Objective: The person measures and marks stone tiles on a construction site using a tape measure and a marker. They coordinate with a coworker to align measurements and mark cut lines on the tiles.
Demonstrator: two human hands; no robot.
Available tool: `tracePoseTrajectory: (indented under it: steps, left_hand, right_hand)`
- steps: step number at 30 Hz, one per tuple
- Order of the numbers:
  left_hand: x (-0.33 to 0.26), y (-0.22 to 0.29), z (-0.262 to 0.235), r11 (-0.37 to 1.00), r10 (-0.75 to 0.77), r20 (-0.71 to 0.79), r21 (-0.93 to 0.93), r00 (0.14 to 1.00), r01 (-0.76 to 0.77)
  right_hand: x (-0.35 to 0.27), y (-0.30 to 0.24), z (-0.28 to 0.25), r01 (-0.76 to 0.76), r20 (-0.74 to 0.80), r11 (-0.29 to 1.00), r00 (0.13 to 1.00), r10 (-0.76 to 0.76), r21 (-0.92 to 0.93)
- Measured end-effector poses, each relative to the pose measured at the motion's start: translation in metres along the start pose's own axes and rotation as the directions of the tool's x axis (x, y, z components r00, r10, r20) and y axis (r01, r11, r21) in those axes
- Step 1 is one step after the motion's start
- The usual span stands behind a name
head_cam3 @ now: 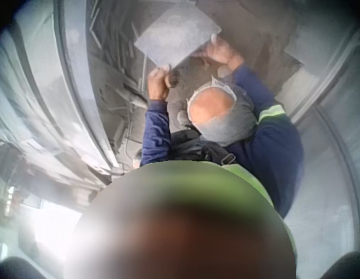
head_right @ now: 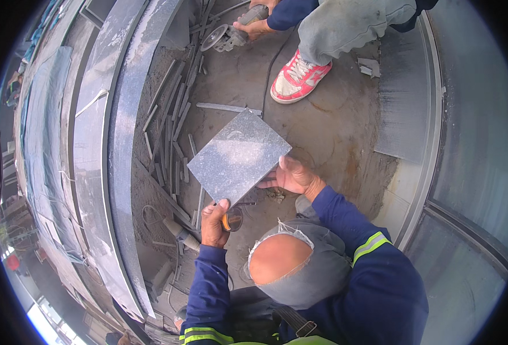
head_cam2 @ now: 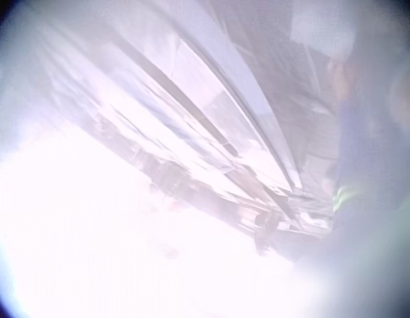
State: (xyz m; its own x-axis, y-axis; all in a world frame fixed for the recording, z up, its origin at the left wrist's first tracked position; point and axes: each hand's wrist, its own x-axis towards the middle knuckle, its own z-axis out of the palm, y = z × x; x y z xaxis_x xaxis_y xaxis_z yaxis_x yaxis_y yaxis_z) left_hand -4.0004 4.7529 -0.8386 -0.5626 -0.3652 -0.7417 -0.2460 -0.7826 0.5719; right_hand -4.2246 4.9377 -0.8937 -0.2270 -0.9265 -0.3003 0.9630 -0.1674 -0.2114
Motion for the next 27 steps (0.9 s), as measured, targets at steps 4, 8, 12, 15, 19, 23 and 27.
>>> tracePoseTrajectory:
  steps: [4, 8, 12, 15, 19, 23, 27]
  left_hand:
    - [-0.013, 0.047, -0.036, 0.950, -0.056, 0.088, 0.311, 0.995, 0.026]
    - [-0.001, 0.095, -0.058, 0.800, -0.080, 0.067, 0.600, 0.995, 0.024]
    - [-0.001, 0.111, -0.072, 0.733, 0.239, -0.175, 0.677, 0.955, -0.060]
    - [-0.019, 0.095, -0.079, 0.808, 0.143, -0.210, 0.589, 0.967, 0.008]
    - [-0.044, 0.062, -0.080, 0.751, -0.012, -0.153, 0.651, 0.988, 0.110]
    - [-0.054, 0.046, -0.083, 0.785, -0.025, -0.096, 0.615, 0.995, 0.079]
    - [-0.061, 0.051, -0.072, 0.780, -0.056, -0.184, 0.606, 0.981, 0.158]
  right_hand:
    - [0.009, -0.030, -0.031, -0.167, -0.075, 0.980, 0.984, 0.160, -0.107]
    - [0.028, -0.008, -0.047, -0.345, -0.071, 0.887, 0.938, 0.341, -0.306]
    - [0.025, 0.040, -0.029, -0.204, -0.162, 0.943, 0.973, 0.166, -0.264]
    - [0.041, 0.071, -0.011, -0.088, -0.197, 0.987, 0.979, 0.061, -0.133]
    - [0.098, 0.095, 0.002, 0.092, -0.264, 0.996, 0.960, -0.088, 0.003]
    - [0.154, 0.093, 0.001, 0.238, -0.328, 0.965, 0.925, -0.190, 0.112]
    - [0.185, 0.098, -0.011, 0.325, -0.384, 0.932, 0.891, -0.244, 0.162]
